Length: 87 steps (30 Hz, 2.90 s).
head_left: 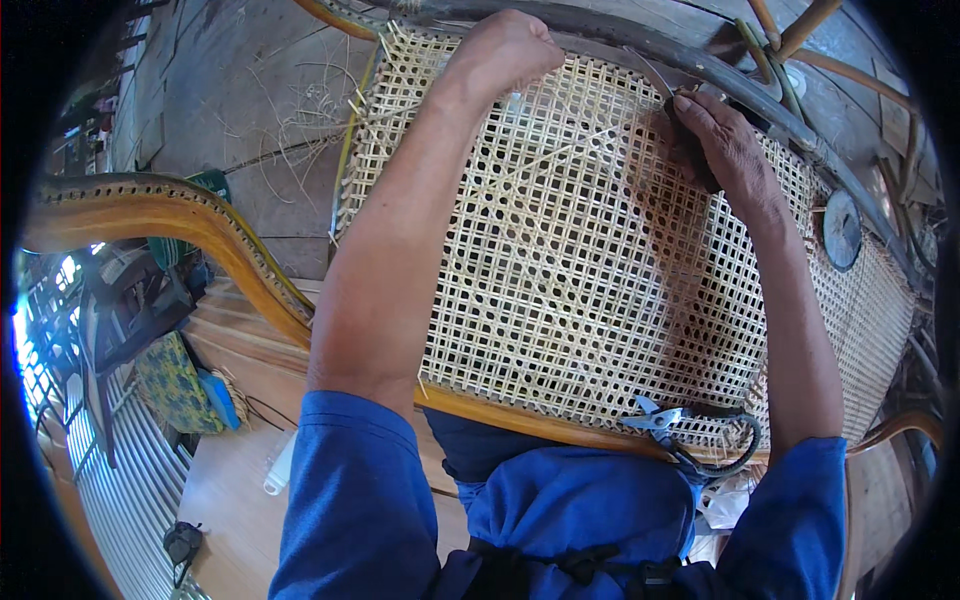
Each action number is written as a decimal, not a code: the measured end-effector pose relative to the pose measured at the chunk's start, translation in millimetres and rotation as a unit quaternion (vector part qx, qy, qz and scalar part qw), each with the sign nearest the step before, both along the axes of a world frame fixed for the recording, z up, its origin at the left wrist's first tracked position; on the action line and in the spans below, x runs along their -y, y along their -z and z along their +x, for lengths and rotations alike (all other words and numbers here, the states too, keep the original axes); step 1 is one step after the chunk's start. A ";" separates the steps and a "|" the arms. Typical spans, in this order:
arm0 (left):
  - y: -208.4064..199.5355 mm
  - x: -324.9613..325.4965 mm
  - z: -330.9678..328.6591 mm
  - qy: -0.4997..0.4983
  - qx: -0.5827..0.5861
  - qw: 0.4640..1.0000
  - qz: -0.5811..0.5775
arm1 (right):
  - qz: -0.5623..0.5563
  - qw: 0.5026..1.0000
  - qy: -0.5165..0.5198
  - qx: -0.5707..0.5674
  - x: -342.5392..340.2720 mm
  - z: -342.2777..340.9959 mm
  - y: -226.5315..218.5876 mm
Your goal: Repairing or making a rattan chair seat by weaving rattan strands.
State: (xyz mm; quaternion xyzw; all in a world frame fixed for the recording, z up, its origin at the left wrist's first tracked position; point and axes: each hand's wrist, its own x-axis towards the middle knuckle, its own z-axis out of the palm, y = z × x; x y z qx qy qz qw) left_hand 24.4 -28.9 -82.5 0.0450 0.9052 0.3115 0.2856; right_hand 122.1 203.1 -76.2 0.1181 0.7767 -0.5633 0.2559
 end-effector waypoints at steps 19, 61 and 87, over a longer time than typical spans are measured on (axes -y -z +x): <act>-11.2 -11.3 5.4 0.005 -0.026 0.997 -0.066 | 0.114 0.973 -0.197 -0.023 24.5 -44.8 -23.5; 6.9 -16.6 28.3 -0.008 -0.149 0.983 -0.108 | 0.202 0.976 -0.076 0.032 75.6 -11.5 -36.7; 18.9 -16.7 24.8 -0.032 -0.179 0.978 -0.106 | 0.401 0.788 -0.467 -0.014 83.7 -36.2 -21.3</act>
